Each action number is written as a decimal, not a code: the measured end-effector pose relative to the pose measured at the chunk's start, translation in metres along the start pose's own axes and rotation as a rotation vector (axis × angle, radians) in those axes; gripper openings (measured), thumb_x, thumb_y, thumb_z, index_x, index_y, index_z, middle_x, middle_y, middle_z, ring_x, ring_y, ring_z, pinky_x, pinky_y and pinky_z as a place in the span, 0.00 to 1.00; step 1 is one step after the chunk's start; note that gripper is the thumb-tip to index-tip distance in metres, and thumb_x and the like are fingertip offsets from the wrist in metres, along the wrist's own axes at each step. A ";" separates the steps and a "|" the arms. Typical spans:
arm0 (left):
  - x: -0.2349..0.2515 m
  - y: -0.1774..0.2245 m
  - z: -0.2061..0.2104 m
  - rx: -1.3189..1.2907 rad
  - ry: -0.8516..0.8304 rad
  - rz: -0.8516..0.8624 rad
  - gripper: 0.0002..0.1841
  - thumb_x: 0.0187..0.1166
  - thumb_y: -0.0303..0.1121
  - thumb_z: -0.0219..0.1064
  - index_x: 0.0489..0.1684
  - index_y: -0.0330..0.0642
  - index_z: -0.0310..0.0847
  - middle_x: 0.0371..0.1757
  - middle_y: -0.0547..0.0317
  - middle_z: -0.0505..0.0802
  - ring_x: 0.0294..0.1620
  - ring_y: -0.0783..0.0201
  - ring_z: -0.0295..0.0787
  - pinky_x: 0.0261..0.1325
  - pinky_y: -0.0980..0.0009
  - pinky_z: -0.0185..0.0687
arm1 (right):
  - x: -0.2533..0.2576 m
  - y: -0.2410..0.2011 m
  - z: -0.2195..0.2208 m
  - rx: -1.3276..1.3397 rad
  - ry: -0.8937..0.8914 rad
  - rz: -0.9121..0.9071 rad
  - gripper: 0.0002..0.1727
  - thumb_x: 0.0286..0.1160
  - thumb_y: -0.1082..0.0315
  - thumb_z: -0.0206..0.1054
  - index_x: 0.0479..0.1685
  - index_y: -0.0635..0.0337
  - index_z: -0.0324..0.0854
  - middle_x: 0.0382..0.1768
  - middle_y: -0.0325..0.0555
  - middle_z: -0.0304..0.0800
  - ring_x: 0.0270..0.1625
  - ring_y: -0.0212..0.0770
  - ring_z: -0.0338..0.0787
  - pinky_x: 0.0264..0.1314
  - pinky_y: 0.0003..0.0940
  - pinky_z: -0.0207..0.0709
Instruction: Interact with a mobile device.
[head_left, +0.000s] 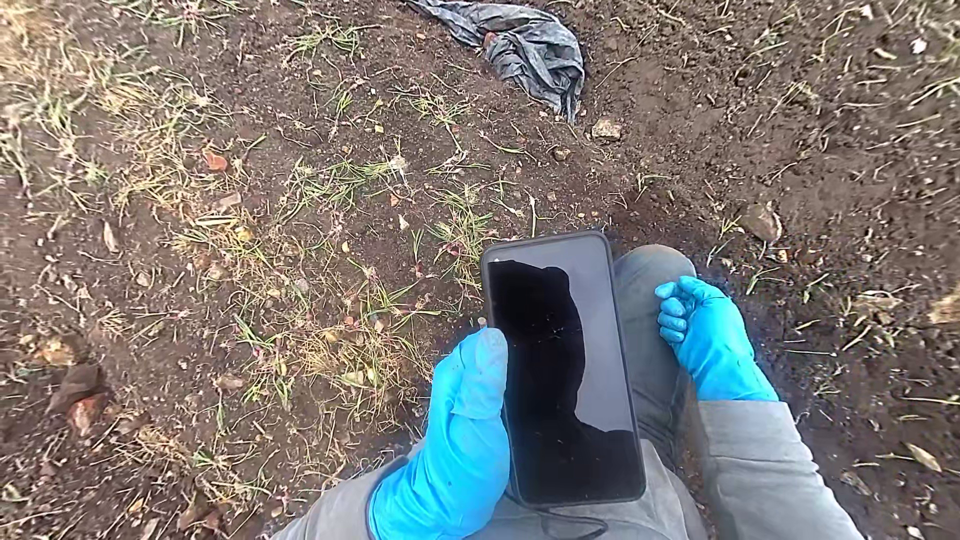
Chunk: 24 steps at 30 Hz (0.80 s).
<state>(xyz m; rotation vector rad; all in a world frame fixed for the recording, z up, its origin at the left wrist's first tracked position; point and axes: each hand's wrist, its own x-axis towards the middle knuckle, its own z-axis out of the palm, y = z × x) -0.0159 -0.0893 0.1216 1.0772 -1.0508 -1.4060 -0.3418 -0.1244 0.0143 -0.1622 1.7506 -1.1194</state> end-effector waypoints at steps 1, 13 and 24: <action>0.000 0.000 0.000 0.012 0.002 0.004 0.22 0.92 0.55 0.49 0.41 0.58 0.88 0.37 0.76 0.91 0.45 0.81 0.88 0.52 0.78 0.86 | 0.000 -0.001 0.001 0.003 0.000 0.001 0.25 0.92 0.47 0.42 0.30 0.45 0.77 0.09 0.25 0.62 0.08 0.23 0.58 0.09 0.17 0.52; -0.006 -0.019 -0.009 0.001 -0.005 -0.018 0.27 0.94 0.56 0.47 0.44 0.45 0.87 0.37 0.60 0.90 0.44 0.68 0.90 0.52 0.66 0.89 | -0.005 0.015 0.021 -0.381 0.159 -0.202 0.23 0.92 0.51 0.48 0.35 0.47 0.86 0.13 0.29 0.74 0.11 0.27 0.64 0.14 0.24 0.57; -0.003 0.001 -0.008 -0.008 0.025 0.010 0.23 0.92 0.56 0.49 0.41 0.57 0.88 0.38 0.74 0.92 0.46 0.79 0.89 0.54 0.77 0.87 | -0.003 0.030 0.030 -0.722 0.211 -0.396 0.21 0.90 0.48 0.55 0.37 0.48 0.88 0.18 0.37 0.82 0.20 0.37 0.78 0.24 0.42 0.70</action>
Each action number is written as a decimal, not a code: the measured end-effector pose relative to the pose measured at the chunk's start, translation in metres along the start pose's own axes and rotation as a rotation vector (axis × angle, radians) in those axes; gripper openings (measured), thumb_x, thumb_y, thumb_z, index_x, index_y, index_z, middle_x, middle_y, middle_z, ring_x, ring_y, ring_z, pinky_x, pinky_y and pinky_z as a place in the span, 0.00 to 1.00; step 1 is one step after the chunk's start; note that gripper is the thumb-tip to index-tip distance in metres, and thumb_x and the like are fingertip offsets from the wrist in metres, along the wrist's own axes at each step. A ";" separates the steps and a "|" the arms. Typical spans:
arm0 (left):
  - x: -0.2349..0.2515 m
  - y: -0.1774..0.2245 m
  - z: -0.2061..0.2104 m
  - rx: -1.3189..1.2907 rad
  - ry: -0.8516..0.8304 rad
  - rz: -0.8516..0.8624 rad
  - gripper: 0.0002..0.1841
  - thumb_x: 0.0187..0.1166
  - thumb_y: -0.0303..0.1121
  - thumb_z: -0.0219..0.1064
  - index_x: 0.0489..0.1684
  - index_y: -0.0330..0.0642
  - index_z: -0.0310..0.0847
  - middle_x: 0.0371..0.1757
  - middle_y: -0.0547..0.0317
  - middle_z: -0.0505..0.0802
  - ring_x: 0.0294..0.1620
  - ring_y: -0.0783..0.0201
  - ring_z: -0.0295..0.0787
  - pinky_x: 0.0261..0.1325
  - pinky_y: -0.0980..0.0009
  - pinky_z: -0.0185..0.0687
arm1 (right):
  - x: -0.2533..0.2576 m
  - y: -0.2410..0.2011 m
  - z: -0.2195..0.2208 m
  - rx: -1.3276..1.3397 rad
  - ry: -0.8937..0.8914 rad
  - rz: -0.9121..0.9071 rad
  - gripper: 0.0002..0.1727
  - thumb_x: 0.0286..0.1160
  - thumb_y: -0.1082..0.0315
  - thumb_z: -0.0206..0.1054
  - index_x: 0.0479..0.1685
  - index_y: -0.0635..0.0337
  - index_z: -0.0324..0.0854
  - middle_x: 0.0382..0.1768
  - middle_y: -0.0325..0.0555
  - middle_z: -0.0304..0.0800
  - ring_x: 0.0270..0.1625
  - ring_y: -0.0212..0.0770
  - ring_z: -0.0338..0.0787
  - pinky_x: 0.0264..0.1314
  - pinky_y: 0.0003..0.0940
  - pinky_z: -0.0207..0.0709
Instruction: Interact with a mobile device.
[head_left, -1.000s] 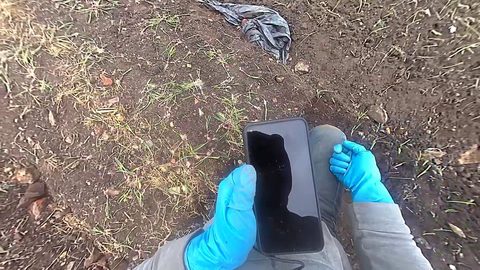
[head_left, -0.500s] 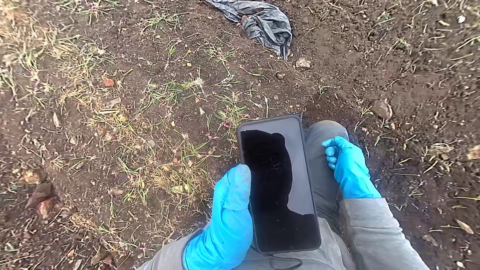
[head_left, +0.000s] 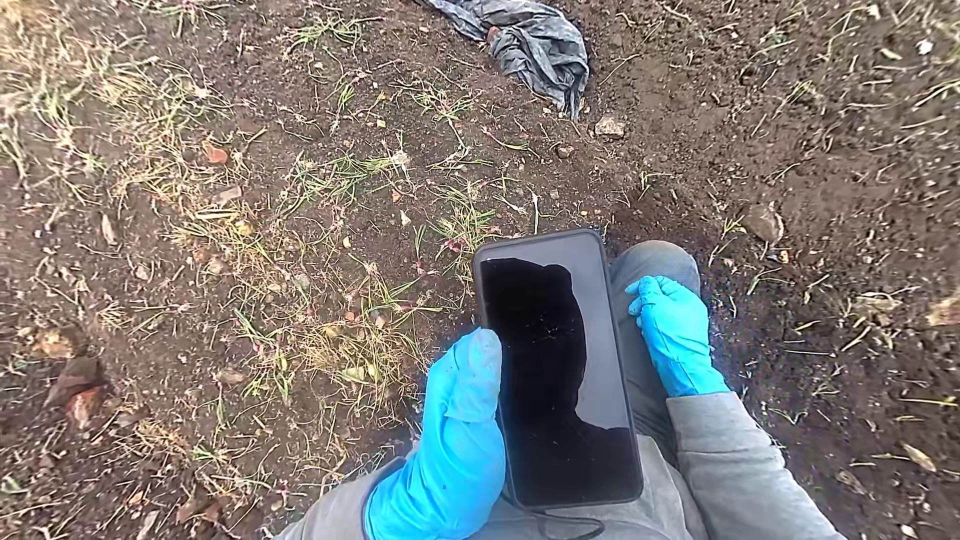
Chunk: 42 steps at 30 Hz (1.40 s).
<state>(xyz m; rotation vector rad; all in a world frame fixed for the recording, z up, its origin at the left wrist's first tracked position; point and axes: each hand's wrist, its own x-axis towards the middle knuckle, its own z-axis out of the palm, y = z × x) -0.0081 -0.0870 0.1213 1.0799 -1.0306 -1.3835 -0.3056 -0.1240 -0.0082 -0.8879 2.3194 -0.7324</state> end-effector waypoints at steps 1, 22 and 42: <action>0.000 0.000 -0.001 0.001 -0.004 0.000 0.23 0.92 0.57 0.49 0.41 0.57 0.88 0.38 0.74 0.92 0.46 0.79 0.89 0.54 0.77 0.87 | -0.001 -0.001 0.000 -0.011 0.000 -0.006 0.21 0.90 0.48 0.55 0.37 0.48 0.88 0.19 0.38 0.83 0.20 0.38 0.79 0.25 0.43 0.71; 0.005 0.001 0.000 0.012 -0.024 0.012 0.23 0.93 0.54 0.48 0.36 0.57 0.86 0.33 0.75 0.89 0.41 0.81 0.87 0.49 0.79 0.85 | -0.005 0.000 0.002 -0.174 0.035 -0.066 0.22 0.88 0.46 0.54 0.33 0.46 0.87 0.20 0.38 0.83 0.25 0.41 0.83 0.28 0.51 0.72; 0.016 0.000 0.002 -0.100 -0.173 -0.045 0.19 0.93 0.48 0.51 0.47 0.50 0.87 0.42 0.75 0.91 0.48 0.82 0.87 0.56 0.79 0.85 | -0.017 -0.020 -0.059 0.088 0.197 -0.188 0.18 0.88 0.58 0.59 0.68 0.54 0.79 0.54 0.45 0.90 0.53 0.34 0.89 0.60 0.39 0.82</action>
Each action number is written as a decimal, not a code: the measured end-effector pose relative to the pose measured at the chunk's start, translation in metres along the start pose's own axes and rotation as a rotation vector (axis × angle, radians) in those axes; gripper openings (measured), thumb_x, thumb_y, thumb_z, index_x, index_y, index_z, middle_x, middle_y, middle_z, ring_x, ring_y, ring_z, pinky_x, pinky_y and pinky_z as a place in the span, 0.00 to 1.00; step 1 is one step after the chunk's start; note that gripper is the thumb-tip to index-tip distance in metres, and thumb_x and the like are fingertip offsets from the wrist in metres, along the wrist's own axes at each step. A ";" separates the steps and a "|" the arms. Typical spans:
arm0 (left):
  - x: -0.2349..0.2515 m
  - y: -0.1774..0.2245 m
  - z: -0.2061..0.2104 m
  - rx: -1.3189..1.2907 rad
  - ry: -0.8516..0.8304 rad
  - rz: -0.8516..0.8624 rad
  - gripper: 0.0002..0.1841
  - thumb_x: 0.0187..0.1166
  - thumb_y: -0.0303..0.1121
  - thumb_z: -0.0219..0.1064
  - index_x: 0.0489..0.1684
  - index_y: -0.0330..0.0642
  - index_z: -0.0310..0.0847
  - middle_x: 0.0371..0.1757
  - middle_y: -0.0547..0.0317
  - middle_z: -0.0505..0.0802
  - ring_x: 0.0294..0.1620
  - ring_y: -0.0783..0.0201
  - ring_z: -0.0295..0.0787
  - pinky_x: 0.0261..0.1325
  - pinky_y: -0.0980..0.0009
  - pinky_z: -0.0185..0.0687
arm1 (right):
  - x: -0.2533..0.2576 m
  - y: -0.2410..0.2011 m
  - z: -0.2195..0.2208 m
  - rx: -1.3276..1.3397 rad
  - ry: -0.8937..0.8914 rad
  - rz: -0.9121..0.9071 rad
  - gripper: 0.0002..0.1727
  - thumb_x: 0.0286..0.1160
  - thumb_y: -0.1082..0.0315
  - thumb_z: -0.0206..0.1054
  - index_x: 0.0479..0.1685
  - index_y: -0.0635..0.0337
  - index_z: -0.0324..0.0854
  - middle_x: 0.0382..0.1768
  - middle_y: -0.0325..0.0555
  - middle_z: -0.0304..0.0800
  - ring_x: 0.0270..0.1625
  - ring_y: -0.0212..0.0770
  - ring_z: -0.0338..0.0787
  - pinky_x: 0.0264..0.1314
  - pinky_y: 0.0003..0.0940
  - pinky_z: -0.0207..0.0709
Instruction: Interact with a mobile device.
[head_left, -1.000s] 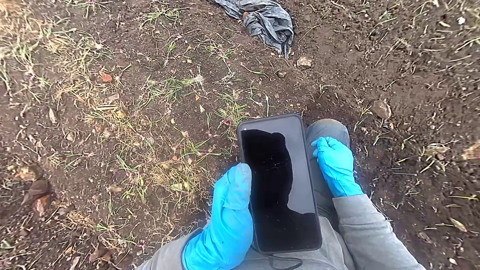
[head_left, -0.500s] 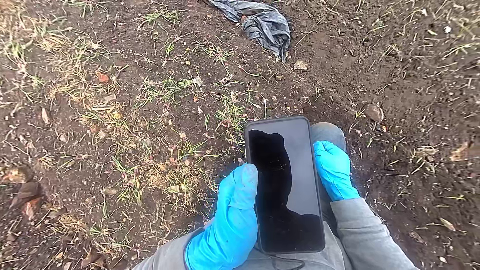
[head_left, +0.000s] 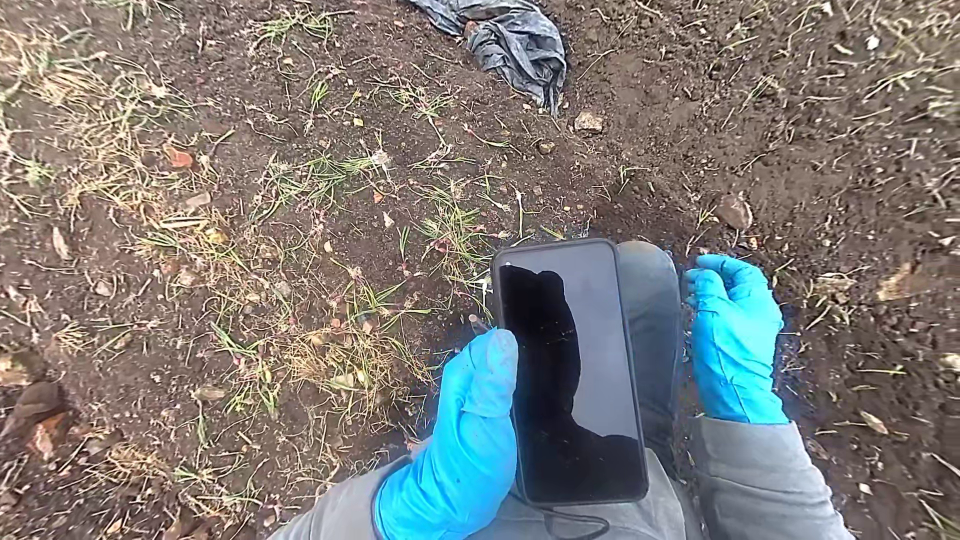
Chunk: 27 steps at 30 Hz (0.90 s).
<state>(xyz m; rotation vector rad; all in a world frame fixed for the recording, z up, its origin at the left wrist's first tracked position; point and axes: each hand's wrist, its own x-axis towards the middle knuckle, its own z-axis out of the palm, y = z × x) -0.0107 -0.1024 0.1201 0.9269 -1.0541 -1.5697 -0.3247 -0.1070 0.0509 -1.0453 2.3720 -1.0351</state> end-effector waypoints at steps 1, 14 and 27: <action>0.000 0.000 0.000 -0.001 -0.001 -0.009 0.19 0.93 0.49 0.51 0.46 0.50 0.87 0.41 0.75 0.91 0.47 0.82 0.87 0.56 0.80 0.84 | 0.001 0.002 0.000 -0.074 0.016 -0.032 0.21 0.87 0.57 0.59 0.73 0.54 0.77 0.62 0.48 0.88 0.62 0.37 0.88 0.68 0.41 0.79; 0.002 -0.021 0.003 0.120 0.115 -0.117 0.23 0.94 0.54 0.47 0.41 0.54 0.87 0.38 0.70 0.91 0.45 0.77 0.89 0.53 0.74 0.87 | 0.028 0.046 0.042 -0.664 -0.186 0.098 0.46 0.77 0.35 0.54 0.94 0.49 0.55 0.93 0.56 0.52 0.92 0.61 0.55 0.84 0.68 0.58; -0.020 -0.105 -0.025 0.066 -0.028 0.030 0.16 0.91 0.33 0.55 0.52 0.34 0.89 0.47 0.54 0.93 0.53 0.65 0.90 0.59 0.67 0.89 | 0.042 0.053 0.039 -0.677 -0.186 0.161 0.46 0.72 0.34 0.56 0.93 0.43 0.57 0.91 0.53 0.56 0.89 0.64 0.60 0.74 0.73 0.66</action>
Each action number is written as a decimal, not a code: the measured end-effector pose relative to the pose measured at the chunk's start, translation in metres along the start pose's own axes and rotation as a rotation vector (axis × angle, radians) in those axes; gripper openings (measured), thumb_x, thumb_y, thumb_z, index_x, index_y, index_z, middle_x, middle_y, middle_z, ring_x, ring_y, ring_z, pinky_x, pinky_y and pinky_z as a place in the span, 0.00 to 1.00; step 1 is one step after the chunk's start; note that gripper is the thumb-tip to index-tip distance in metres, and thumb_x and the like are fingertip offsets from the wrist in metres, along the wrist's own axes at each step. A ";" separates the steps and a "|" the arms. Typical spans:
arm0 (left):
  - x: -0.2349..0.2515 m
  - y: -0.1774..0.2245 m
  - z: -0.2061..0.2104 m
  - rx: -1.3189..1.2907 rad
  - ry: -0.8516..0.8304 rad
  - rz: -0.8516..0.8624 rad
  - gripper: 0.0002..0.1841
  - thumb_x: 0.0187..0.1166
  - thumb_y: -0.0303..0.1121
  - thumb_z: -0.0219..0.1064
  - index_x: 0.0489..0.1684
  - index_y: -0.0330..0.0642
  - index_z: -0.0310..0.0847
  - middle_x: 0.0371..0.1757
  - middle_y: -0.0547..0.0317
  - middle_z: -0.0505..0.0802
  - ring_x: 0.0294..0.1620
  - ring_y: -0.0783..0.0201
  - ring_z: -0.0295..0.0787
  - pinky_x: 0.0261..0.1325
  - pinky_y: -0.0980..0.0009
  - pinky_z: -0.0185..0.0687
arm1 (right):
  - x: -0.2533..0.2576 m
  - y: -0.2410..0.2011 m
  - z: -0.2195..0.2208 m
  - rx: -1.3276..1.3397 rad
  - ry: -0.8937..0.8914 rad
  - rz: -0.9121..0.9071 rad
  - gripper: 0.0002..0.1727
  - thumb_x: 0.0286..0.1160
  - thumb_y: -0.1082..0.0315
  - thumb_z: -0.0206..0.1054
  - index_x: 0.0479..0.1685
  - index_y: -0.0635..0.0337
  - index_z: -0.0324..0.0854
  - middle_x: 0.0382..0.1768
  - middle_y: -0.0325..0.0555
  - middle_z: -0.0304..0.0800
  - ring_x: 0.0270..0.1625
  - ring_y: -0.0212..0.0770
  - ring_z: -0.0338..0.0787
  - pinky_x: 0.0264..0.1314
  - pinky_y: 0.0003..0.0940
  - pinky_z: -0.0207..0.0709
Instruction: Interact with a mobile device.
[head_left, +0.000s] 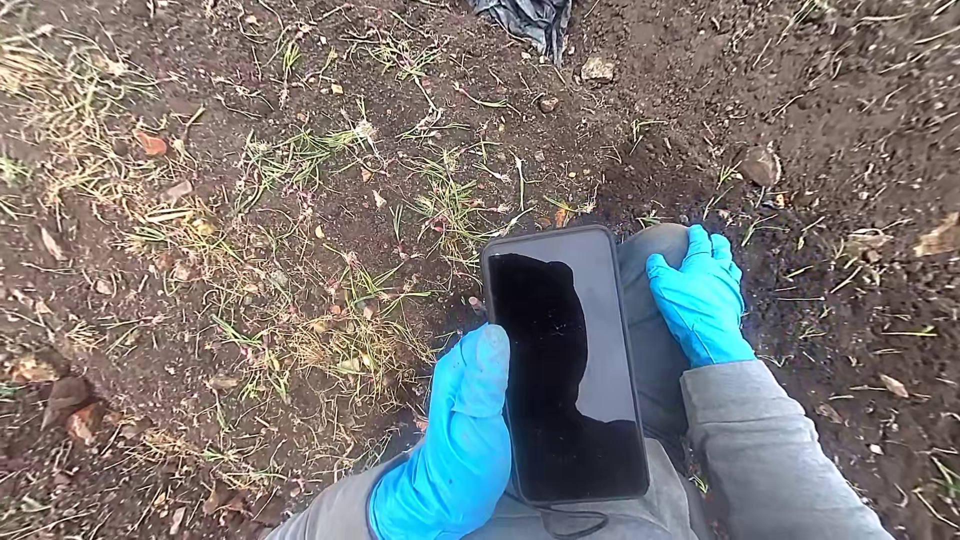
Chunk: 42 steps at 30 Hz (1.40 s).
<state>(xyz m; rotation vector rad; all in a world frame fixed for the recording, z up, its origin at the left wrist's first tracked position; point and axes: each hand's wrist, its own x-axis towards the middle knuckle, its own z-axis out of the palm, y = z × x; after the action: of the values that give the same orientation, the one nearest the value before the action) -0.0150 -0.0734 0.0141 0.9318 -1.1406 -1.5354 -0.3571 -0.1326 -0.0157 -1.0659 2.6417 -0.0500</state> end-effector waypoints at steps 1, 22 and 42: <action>-0.007 -0.009 -0.004 0.049 -0.004 -0.059 0.15 0.90 0.30 0.55 0.51 0.33 0.88 0.46 0.51 0.92 0.52 0.63 0.90 0.58 0.67 0.88 | 0.002 0.001 0.000 0.002 -0.002 0.003 0.46 0.72 0.34 0.56 0.93 0.42 0.57 0.91 0.53 0.56 0.88 0.65 0.61 0.74 0.73 0.65; 0.033 0.075 0.022 0.098 0.123 -0.165 0.25 0.94 0.54 0.47 0.40 0.48 0.85 0.34 0.65 0.89 0.42 0.73 0.88 0.49 0.71 0.87 | 0.020 0.009 -0.005 0.069 -0.035 0.034 0.42 0.72 0.30 0.55 0.87 0.38 0.66 0.86 0.53 0.67 0.82 0.64 0.71 0.71 0.75 0.66; 0.020 0.073 0.031 0.136 0.176 -0.122 0.29 0.91 0.62 0.47 0.38 0.49 0.86 0.33 0.65 0.88 0.41 0.72 0.88 0.49 0.70 0.87 | 0.031 0.019 -0.001 0.109 -0.003 0.058 0.40 0.71 0.30 0.55 0.84 0.36 0.70 0.83 0.52 0.71 0.79 0.63 0.74 0.68 0.74 0.68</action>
<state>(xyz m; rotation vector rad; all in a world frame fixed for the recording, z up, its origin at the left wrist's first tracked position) -0.0301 -0.0929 0.0920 1.2233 -1.0882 -1.4532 -0.3917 -0.1403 -0.0250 -0.9529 2.6318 -0.1776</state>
